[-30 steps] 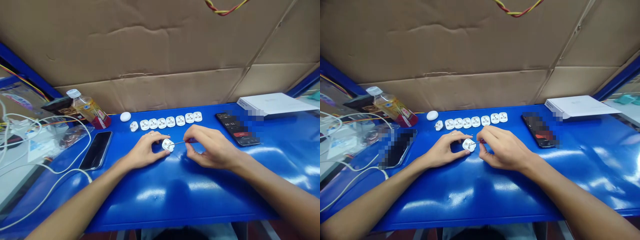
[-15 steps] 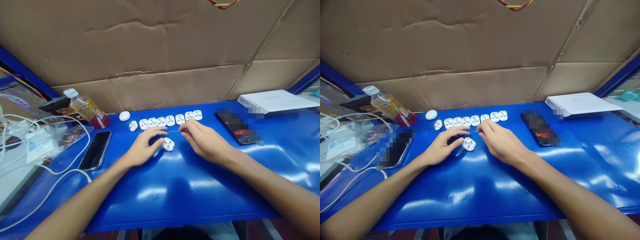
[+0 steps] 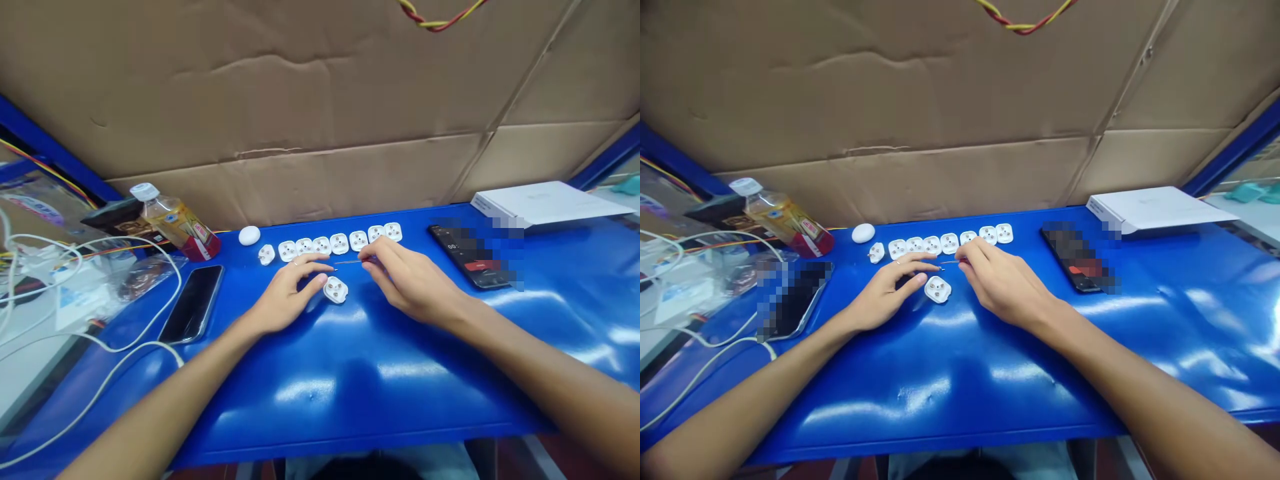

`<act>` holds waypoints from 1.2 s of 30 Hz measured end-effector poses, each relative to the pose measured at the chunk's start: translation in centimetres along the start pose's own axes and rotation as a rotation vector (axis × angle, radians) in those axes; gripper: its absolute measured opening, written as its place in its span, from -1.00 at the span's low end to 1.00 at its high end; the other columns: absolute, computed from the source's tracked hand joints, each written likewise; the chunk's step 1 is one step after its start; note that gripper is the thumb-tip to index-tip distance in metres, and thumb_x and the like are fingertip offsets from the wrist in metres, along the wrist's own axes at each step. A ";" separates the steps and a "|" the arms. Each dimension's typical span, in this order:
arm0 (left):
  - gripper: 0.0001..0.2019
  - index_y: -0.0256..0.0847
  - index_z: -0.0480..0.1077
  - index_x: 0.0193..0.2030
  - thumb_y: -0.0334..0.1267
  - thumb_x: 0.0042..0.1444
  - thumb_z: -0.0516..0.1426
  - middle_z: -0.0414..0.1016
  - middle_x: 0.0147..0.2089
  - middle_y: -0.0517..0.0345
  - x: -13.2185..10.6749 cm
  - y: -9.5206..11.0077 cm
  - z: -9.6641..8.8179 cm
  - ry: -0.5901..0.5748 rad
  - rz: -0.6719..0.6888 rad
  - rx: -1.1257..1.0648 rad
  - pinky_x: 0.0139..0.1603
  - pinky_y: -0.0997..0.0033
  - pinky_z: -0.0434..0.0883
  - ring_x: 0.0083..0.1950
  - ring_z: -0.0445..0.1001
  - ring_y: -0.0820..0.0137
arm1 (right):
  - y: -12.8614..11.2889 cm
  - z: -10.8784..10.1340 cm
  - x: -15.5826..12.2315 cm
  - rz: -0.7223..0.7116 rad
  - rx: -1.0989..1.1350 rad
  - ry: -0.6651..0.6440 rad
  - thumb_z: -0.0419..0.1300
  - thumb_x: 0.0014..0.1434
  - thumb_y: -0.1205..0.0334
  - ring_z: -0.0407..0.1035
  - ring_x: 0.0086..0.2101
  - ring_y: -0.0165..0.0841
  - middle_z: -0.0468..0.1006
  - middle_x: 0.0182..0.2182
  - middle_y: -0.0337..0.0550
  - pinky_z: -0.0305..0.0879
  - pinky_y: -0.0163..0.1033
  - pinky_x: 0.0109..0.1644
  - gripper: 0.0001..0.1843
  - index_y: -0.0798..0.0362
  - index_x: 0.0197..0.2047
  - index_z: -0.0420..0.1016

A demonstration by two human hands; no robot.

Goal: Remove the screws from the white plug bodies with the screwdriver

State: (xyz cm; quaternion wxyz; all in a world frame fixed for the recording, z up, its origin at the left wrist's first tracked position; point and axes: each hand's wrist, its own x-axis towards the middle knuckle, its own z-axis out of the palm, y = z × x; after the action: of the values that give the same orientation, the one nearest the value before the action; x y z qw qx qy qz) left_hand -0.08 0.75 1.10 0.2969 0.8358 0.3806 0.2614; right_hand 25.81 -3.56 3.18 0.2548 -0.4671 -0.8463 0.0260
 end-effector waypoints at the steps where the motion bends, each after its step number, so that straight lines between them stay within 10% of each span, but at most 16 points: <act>1: -0.67 -0.13 0.58 0.08 -0.03 0.40 0.10 0.55 0.22 -0.02 0.0 0.1 0.0 0.031 -0.020 0.006 0.24 0.10 0.43 0.21 0.49 0.13 | 0.0 0.0 0.0 -0.003 -0.001 0.012 -0.01 0.50 0.22 0.53 -0.13 -0.14 0.57 -0.07 0.00 0.46 -0.07 -0.12 -0.84 0.02 0.04 0.35; 7: -0.63 -0.20 0.53 -0.11 0.09 0.23 0.24 0.53 -0.38 0.18 -0.3 1.7 0.8 0.003 -0.224 -0.003 -0.39 0.36 0.31 -0.41 0.38 0.37 | 0.2 -0.1 0.0 -0.001 -0.003 0.063 0.00 0.49 0.22 0.51 -0.15 -0.15 0.58 -0.08 0.01 0.42 -0.09 -0.14 -0.84 0.03 0.03 0.36; 13: -0.65 -0.19 0.62 -0.16 0.07 0.25 0.22 0.66 -0.29 0.09 0.1 2.5 -0.3 -0.072 -0.235 -0.049 -0.31 0.34 0.40 -0.33 0.52 0.30 | 0.7 0.2 -0.1 0.006 0.008 0.063 -0.01 0.50 0.22 0.50 -0.15 -0.17 0.58 -0.08 -0.01 0.40 -0.09 -0.12 -0.85 0.01 0.01 0.35; 23: -0.55 -0.15 0.68 -0.04 0.11 0.24 0.13 0.71 0.01 0.06 -1.3 -1.4 -12.4 0.024 -0.360 0.481 0.16 0.10 0.47 0.00 0.62 0.00 | 1.0 0.3 -0.2 0.011 0.029 0.015 -0.02 0.50 0.20 0.49 -0.15 -0.16 0.55 -0.08 -0.01 0.37 -0.09 -0.14 -0.85 0.01 0.01 0.33; 36: -0.61 -0.14 0.67 -0.01 0.00 0.25 0.12 0.67 0.12 0.02 -0.7 -5.2 -10.4 0.105 -0.379 0.444 0.27 0.11 0.44 0.13 0.61 0.02 | 1.3 0.7 -0.2 0.019 0.021 0.003 -0.02 0.50 0.17 0.50 -0.16 -0.16 0.57 -0.07 -0.02 0.39 -0.09 -0.14 -0.85 -0.01 0.01 0.33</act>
State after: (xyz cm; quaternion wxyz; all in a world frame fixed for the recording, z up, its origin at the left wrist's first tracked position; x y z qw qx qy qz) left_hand -9.92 6.06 4.51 0.1301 0.7798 0.5926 0.1544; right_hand 26.56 -2.85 2.13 0.2604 -0.4726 -0.8411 0.0366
